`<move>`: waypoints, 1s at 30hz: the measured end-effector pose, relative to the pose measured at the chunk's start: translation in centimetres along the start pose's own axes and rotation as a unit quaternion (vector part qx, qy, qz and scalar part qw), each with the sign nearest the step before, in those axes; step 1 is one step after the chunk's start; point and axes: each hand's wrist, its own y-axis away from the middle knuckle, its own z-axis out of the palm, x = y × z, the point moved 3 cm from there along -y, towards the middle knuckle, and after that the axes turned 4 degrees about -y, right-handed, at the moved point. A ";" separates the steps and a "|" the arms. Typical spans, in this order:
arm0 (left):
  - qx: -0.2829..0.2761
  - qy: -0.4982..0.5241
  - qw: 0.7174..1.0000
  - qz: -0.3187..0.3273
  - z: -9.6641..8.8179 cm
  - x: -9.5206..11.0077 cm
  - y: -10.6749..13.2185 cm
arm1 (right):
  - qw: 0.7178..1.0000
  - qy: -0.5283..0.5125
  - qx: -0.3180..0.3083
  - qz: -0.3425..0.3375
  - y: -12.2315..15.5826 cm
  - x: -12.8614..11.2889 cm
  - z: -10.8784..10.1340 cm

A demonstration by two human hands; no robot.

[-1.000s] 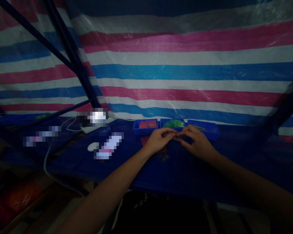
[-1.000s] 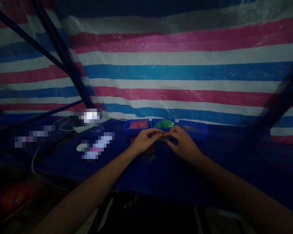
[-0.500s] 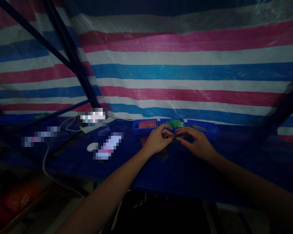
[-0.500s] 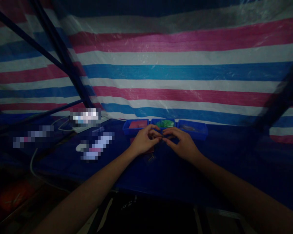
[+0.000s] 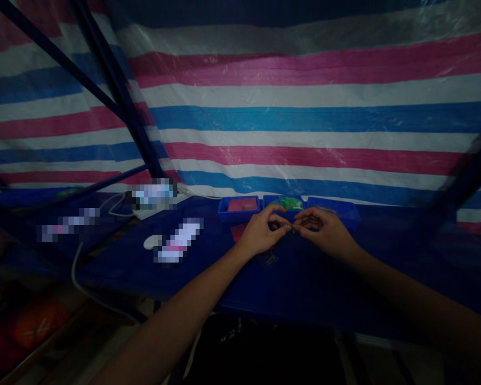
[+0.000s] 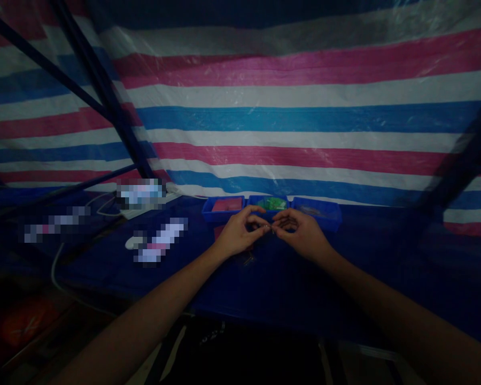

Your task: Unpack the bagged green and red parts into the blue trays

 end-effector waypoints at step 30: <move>-0.033 -0.258 0.964 0.062 0.9 -3.0 0.7 | 0.929 0.327 -0.056 -0.162 0.3 -1.6 -1.0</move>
